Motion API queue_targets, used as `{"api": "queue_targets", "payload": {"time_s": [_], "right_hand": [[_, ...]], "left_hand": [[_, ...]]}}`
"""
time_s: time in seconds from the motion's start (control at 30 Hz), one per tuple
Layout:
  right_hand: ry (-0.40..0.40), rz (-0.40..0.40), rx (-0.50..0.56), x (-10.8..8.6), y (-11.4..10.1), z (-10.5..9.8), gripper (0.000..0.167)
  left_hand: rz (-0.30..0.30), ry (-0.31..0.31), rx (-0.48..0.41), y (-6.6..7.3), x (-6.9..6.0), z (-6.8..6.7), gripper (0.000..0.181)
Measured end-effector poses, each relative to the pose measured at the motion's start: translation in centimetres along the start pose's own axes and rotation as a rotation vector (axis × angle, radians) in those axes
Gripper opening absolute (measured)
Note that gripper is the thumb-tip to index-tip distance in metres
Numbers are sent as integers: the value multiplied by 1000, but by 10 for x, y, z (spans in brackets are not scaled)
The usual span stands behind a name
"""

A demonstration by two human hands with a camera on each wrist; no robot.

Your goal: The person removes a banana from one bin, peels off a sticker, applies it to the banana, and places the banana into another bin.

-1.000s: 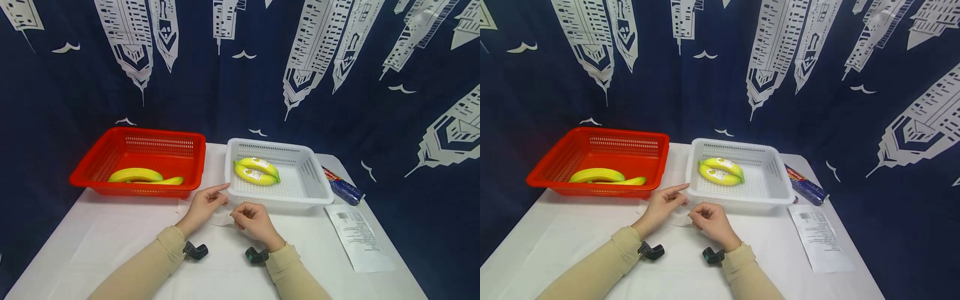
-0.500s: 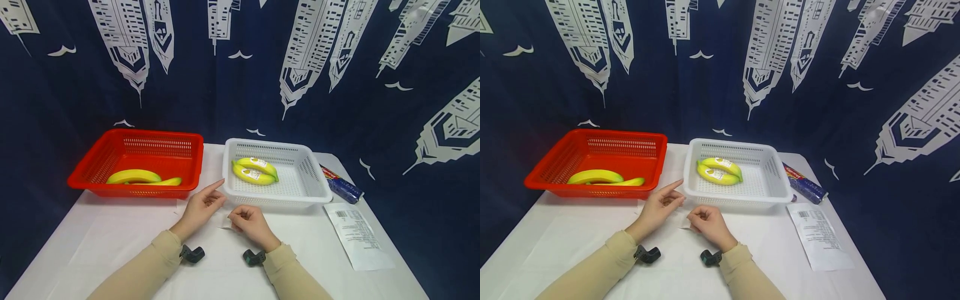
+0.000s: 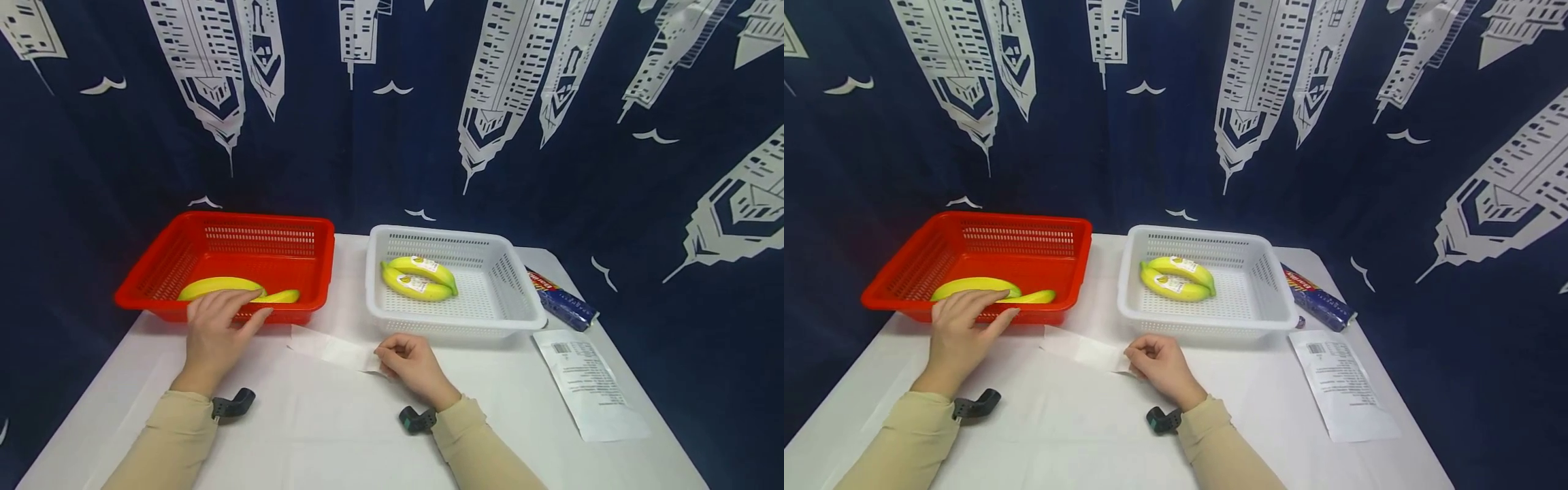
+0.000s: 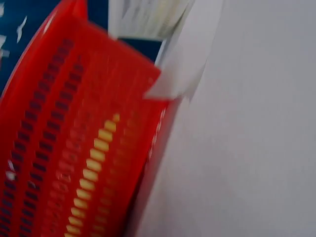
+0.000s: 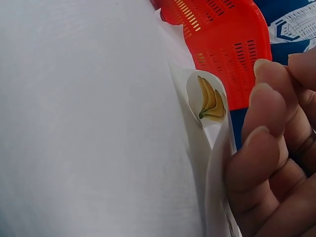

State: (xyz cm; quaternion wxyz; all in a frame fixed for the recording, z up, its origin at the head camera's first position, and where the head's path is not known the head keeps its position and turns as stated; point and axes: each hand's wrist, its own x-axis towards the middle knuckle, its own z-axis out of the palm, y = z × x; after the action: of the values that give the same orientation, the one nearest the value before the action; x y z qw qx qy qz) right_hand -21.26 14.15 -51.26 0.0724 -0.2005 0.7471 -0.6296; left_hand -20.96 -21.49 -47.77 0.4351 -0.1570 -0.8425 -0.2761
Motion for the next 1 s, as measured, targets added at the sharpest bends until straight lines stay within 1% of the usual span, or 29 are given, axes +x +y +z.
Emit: {"api": "queue_targets", "payload": {"time_s": [0.07,0.17,0.23,0.37,0.47,0.57,0.63,0.73,0.83,0.9,1.0], "right_hand": [[-2,-8,-10,0,1,-1,20],[-4,-12,-9,0,0,-2,19],[2,-14,-3,1,0,-2,18],[13,-1,15,6,-8,4,18],[-17,8,-7,15,-21,18,19],[-65,16,-31,28,-35,40,19],[-69,47,-5,38,-44,55,21],[-10,140,87,54,-56,75,29],[92,235,218,68,-65,88,41],[161,267,290,76,-68,95,43],[247,271,396,86,-67,107,40]], "left_hand": [[-25,-43,16,-9,-2,-4,44],[-36,-95,26,-17,-3,-3,44],[-37,-108,24,-18,-2,-1,45],[-48,-98,28,-19,-1,1,46],[-61,-102,36,-19,-1,-1,44],[-71,-106,43,-20,0,-5,43],[-77,-109,47,-21,0,-7,43],[-80,-121,40,-22,-1,-7,43],[-75,-134,28,-22,-2,-4,43],[-70,-133,23,-21,-3,-2,42],[-68,-123,25,-23,-5,-2,42]]}}
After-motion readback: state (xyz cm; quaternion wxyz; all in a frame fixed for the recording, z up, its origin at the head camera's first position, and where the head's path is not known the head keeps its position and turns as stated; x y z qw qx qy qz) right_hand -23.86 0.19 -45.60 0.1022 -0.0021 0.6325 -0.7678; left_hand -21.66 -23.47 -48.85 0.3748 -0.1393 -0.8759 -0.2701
